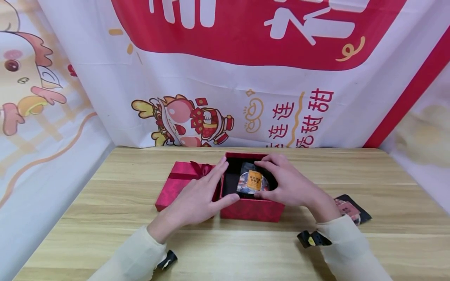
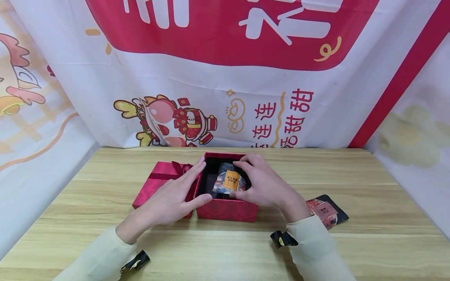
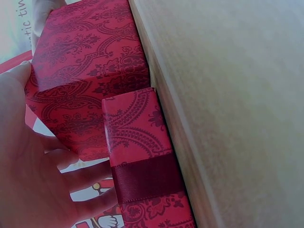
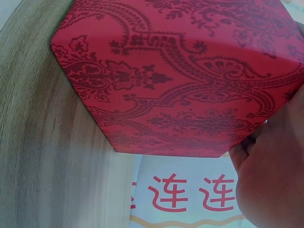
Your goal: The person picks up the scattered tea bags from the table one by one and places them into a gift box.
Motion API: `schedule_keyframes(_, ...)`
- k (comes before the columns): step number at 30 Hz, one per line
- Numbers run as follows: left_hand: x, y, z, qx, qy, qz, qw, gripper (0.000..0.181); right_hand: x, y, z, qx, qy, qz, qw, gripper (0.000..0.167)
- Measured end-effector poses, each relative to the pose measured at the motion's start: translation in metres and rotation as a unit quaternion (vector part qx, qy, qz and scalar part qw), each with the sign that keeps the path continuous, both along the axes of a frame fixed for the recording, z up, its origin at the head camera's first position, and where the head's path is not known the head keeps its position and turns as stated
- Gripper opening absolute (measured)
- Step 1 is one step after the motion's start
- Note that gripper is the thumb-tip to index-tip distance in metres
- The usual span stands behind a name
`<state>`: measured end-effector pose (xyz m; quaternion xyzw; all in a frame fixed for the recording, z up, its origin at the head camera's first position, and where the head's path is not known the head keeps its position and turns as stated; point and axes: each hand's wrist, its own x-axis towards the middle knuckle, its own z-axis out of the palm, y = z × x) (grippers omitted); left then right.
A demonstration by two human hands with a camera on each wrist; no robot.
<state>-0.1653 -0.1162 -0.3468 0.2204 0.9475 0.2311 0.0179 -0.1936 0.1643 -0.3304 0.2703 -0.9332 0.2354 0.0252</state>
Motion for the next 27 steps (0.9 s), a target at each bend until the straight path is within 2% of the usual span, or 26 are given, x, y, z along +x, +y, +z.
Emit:
schedule_keyframes(7, -0.0002, 0.0000, -0.0005, -0.004, 0.011, -0.003, 0.9999, 0.100, 0.0013, -0.0011, 0.0020, 0.025, 0.007, -0.001, 0.9997, 0.079)
schedule_keyframes(19, 0.0001, 0.0000, -0.0006, -0.001, 0.003, -0.003, 1.0000, 0.100, 0.0019, -0.0001, 0.0010, 0.028, -0.006, -0.010, 0.9995, 0.079)
schedule_keyframes(27, 0.0006, 0.0000, 0.0000, 0.001, 0.008, -0.004, 1.0000, 0.095, 0.0012, 0.0006, 0.0020, 0.031, 0.003, 0.006, 0.9995, 0.077)
